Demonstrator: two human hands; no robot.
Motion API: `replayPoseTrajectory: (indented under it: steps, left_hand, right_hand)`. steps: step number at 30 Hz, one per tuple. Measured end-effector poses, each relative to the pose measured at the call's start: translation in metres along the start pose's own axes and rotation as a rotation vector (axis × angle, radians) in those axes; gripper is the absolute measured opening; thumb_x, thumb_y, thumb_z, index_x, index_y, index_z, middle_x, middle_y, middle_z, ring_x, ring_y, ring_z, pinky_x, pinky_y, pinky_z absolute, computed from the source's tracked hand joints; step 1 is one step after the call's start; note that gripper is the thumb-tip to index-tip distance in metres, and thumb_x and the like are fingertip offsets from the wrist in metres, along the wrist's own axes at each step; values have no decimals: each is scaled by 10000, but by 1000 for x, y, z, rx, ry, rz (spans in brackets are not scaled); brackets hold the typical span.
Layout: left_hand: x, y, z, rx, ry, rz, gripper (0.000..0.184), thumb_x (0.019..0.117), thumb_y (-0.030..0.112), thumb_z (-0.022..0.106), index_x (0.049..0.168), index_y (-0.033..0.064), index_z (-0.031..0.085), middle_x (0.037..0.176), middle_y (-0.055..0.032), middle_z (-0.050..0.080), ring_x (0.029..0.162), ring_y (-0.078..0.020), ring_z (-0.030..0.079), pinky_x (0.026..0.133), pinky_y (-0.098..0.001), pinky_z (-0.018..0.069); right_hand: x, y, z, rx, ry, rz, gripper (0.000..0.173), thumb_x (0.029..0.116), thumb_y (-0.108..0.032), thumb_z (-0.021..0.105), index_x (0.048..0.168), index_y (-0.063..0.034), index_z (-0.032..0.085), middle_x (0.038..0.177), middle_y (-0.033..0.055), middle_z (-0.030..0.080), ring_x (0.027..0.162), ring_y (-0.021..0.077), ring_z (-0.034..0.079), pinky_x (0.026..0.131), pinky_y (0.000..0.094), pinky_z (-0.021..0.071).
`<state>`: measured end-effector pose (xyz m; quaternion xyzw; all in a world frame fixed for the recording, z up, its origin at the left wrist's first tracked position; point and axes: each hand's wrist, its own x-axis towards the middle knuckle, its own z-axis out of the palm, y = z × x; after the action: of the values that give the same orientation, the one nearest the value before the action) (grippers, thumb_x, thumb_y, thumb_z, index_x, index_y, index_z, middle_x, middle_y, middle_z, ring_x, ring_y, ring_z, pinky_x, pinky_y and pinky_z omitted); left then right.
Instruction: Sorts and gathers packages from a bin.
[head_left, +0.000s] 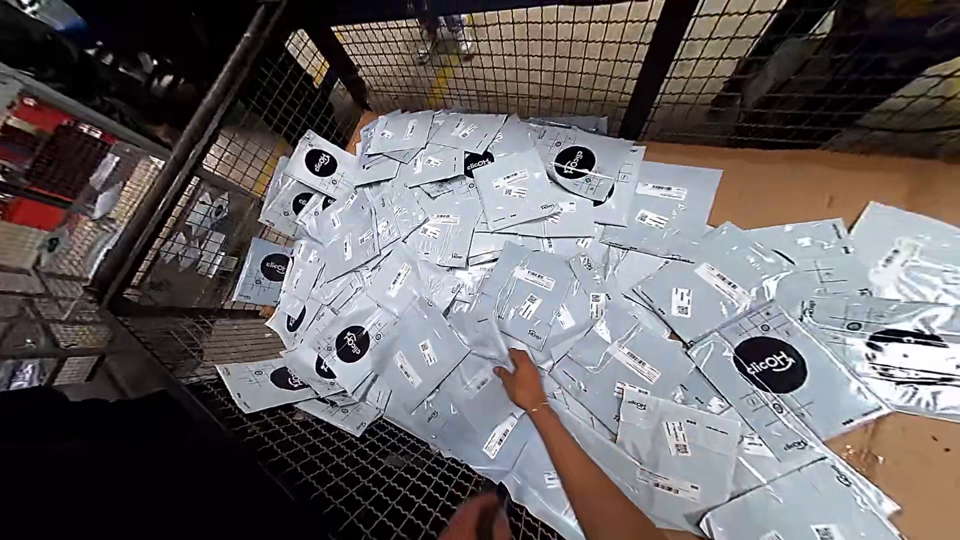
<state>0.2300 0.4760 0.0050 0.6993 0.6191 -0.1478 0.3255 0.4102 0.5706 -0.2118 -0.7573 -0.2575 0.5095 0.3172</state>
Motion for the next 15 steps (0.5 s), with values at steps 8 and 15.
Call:
replayPoseTrajectory:
  steps: [8, 15]
  left_hand:
    - [259, -25, -42, 12, 194, -66, 690, 907, 198, 731, 1512, 23, 449, 1555, -303, 395, 1442, -479, 383, 1136, -666, 352]
    - [344, -70, -22, 188, 75, 51, 1317, 580, 448, 998, 1626, 147, 258, 1552, -329, 355, 1331, -569, 450, 972, -766, 429]
  right_hand:
    - [-82, 146, -128, 212, 197, 140, 439, 949, -115, 687, 1342, 29, 552, 1109, 206, 707, 946, 257, 719, 846, 450, 597]
    - [-99, 153, -96, 218, 94, 288, 431, 830, -258, 857, 1137, -8, 687, 984, 113, 740, 908, 185, 722, 859, 398, 599]
